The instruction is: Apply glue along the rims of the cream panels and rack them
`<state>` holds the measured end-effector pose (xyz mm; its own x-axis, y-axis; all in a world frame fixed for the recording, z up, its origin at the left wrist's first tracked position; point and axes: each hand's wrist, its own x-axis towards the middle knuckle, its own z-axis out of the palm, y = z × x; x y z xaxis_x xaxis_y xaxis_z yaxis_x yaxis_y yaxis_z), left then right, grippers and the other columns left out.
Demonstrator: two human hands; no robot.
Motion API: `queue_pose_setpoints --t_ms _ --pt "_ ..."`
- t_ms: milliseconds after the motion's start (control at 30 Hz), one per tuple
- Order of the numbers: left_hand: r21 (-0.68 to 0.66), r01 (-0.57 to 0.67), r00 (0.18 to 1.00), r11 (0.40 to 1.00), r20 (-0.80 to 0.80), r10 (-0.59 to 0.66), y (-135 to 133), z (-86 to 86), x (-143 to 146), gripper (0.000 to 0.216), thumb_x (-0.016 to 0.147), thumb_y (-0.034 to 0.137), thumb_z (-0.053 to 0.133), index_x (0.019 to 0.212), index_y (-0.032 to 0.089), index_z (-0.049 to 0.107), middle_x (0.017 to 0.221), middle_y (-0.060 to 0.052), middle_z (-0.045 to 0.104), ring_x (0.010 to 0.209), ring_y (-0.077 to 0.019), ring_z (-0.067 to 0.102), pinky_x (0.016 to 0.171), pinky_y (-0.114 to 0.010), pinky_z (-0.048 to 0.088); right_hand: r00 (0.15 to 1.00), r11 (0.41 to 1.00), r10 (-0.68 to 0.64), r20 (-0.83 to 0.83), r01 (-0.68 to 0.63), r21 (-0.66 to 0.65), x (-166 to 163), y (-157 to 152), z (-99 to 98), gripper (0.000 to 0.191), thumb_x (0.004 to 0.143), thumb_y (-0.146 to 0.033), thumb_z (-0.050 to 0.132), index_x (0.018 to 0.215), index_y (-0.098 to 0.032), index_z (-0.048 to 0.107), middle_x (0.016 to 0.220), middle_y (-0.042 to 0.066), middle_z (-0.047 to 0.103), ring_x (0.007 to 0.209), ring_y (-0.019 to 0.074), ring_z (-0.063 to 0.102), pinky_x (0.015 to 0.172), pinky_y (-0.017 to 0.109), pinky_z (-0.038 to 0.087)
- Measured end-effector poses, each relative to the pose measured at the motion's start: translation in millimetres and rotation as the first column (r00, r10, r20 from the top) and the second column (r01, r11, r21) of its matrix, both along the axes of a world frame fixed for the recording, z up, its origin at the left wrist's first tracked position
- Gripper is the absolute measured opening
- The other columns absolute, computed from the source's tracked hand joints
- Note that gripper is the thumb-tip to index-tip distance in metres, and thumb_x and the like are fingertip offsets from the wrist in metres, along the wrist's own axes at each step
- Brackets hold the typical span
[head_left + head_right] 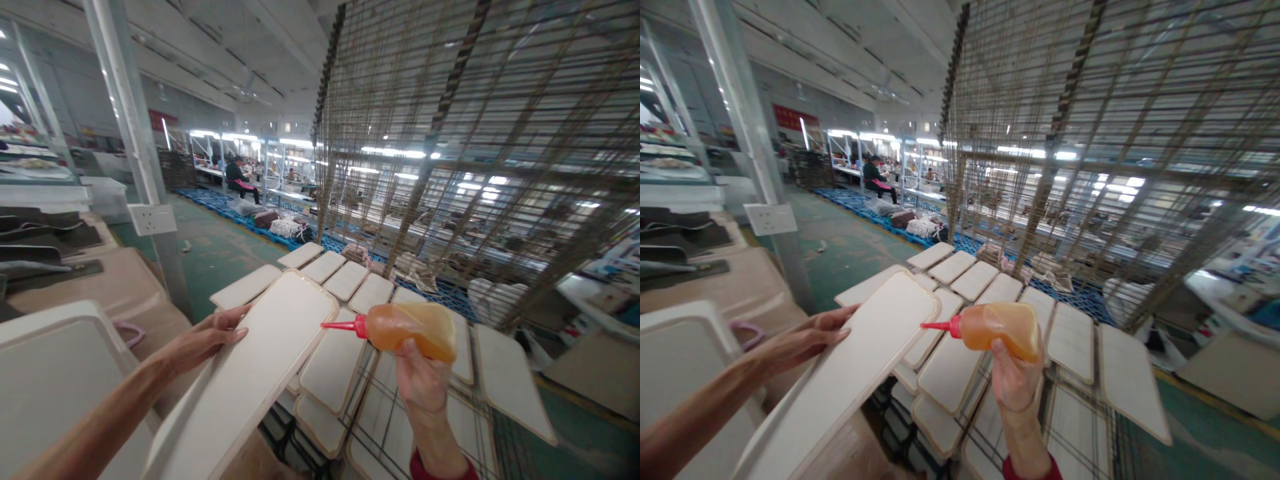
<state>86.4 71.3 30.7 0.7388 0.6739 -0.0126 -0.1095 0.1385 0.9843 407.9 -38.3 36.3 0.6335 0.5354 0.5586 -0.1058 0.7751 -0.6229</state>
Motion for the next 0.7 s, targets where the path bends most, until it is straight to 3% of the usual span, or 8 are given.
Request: queue_pose_setpoints --t_ms 333,700 --pt "-0.023 -0.108 0.994 0.994 -0.007 0.108 -4.1 -5.0 -3.5 0.072 0.075 0.036 0.076 0.141 0.022 0.052 0.115 -0.01 0.073 0.096 -0.0291 0.07 0.08 -0.032 0.055 0.999 0.999 0.028 0.018 -0.027 -0.047 -7.7 4.7 -6.1 0.046 0.066 -0.025 0.084 0.11 -0.026 0.069 0.101 0.004 0.076 0.087 0.0175 0.07 0.078 0.029 0.056" --pt "-0.04 -0.127 0.992 0.991 0.007 0.127 -9.1 0.3 -4.7 0.072 0.076 0.032 0.074 0.143 0.023 0.049 0.112 -0.01 0.074 0.091 -0.0285 0.071 0.073 -0.03 0.057 0.998 0.993 0.067 0.015 -0.065 -0.096 -23.3 3.1 -4.1 0.035 0.062 -0.03 0.085 0.094 -0.023 0.072 0.084 0.003 0.076 0.078 0.0187 0.07 0.076 0.033 0.057"
